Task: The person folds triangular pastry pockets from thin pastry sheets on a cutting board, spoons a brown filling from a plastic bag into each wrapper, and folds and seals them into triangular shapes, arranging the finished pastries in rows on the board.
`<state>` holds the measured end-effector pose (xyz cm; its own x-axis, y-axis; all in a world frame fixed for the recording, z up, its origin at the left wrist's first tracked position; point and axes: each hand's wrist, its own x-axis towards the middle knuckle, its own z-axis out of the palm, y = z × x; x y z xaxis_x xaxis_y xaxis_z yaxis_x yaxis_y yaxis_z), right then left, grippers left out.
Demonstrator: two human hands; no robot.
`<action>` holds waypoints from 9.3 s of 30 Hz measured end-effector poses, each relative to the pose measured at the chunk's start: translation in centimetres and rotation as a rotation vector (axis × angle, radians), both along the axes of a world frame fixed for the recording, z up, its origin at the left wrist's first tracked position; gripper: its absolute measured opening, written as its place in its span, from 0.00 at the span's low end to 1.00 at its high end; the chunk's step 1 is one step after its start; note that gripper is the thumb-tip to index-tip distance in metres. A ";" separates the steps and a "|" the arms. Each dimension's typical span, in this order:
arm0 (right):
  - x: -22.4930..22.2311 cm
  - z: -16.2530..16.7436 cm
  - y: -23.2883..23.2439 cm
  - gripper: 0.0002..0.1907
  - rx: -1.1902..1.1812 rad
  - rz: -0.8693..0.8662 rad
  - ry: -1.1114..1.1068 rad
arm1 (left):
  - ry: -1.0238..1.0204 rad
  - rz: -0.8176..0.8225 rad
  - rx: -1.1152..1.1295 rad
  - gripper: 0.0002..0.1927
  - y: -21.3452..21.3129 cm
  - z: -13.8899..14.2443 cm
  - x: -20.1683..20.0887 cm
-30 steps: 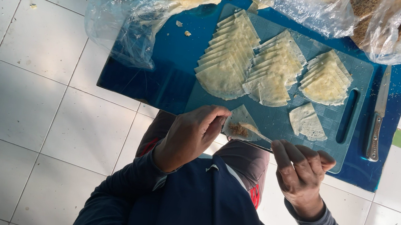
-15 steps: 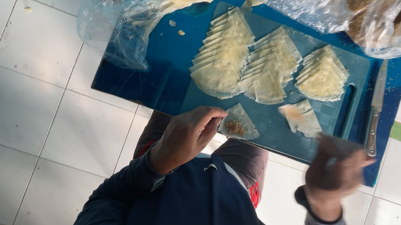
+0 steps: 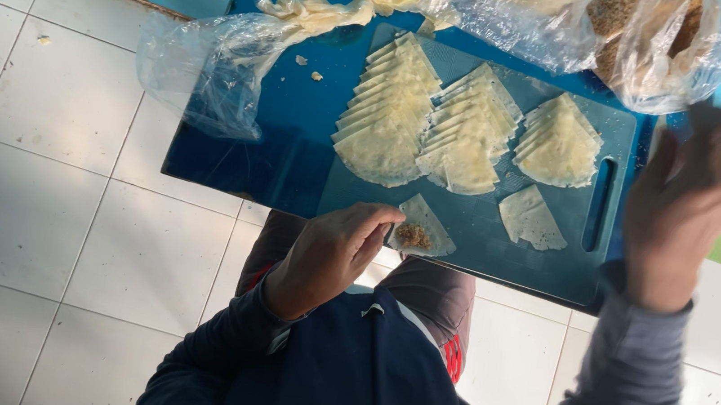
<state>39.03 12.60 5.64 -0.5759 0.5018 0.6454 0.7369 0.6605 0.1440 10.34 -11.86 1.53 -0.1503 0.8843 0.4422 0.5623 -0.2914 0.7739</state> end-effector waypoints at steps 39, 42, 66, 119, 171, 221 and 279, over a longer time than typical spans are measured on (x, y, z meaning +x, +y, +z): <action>-6.4 -2.9 -15.2 0.13 -0.589 0.341 0.134 | 0.099 -0.030 0.014 0.12 0.4 -1.3 0.5; -6.5 -3.5 -15.3 0.14 -0.540 0.345 0.113 | 0.093 -0.023 0.013 0.12 0.3 -1.3 0.6; -8.7 -4.8 -15.7 0.18 -0.561 0.467 0.250 | 0.131 -0.042 0.058 0.13 0.6 -1.1 0.3; -10.1 -2.0 -12.4 0.12 -0.649 0.608 0.014 | 0.298 -0.022 -0.037 0.08 1.1 -0.6 0.3; -10.5 -2.1 -12.9 0.13 -0.506 0.487 0.030 | 0.203 -0.005 0.024 0.09 2.7 -0.9 -0.7; -5.8 -11.1 -19.1 0.08 -1.085 0.403 0.256 | 0.015 0.117 0.078 0.11 1.7 -1.5 -0.8; -4.1 -2.0 -13.3 0.22 -0.347 0.194 0.231 | 0.001 0.075 -0.033 0.16 1.7 -0.5 0.9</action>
